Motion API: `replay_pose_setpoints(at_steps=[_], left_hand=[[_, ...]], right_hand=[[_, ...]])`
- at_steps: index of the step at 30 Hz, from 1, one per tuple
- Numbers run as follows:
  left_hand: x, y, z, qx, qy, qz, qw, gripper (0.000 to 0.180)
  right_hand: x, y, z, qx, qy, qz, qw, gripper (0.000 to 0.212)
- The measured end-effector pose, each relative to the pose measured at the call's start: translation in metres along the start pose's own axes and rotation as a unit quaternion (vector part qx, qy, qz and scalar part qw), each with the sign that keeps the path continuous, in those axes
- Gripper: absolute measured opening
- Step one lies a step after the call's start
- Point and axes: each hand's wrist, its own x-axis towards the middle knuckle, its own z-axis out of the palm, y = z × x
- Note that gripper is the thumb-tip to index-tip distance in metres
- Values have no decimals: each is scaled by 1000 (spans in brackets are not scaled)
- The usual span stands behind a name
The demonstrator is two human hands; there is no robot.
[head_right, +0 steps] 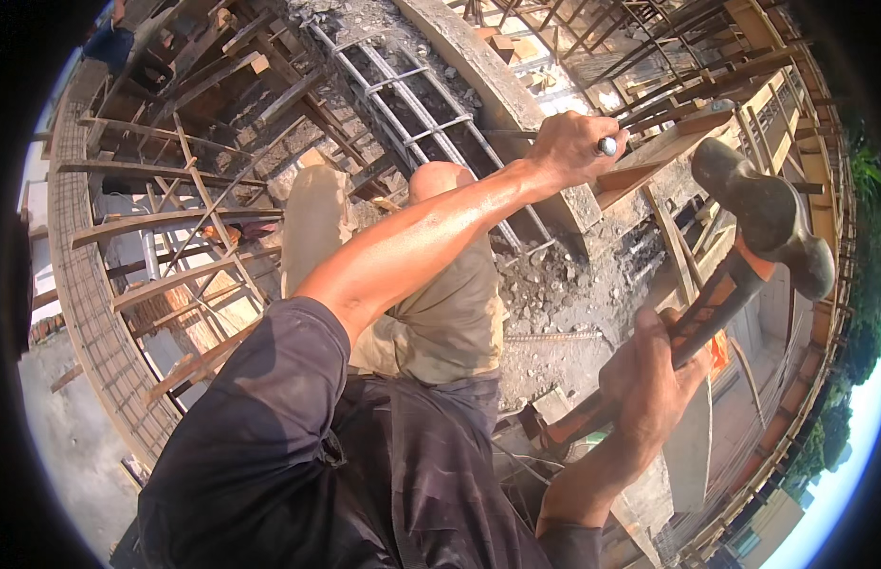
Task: The person uses a hammer to drive metal rods into a concrete and steel reinforcement structure on a construction site.
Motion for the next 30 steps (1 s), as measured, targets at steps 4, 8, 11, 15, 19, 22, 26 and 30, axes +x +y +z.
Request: replay_pose_setpoints(at_steps=[4, 8, 11, 15, 19, 22, 26, 30], left_hand=[[-12, 0, -2, -6, -9, -31, 999, 15], [9, 4, 6, -61, 6, 11, 998, 17], [20, -11, 12, -8, -52, -55, 997, 16], [57, -25, 23, 31, -9, -76, 997, 29], [51, -59, 3, -96, -241, -231, 938, 48], [0, -7, -2, -41, -72, -1, 997, 30], [-49, 13, 3, -7, -133, 22, 991, 33], [23, 50, 18, -40, -52, 9, 998, 41]], right_hand=[[12, -20, 14, 150, 11, -173, 973, 43], [51, 40, 21, -104, -74, 123, 984, 30], [34, 52, 8, -60, -55, 176, 981, 31], [14, 77, -11, -33, -10, 199, 979, 30], [-18, 104, -37, -19, 28, 252, 967, 30], [-36, 139, -52, 10, 42, 281, 959, 29], [-52, 165, -59, 31, 32, 332, 942, 29], [-57, 163, -65, 21, 20, 332, 943, 31]])
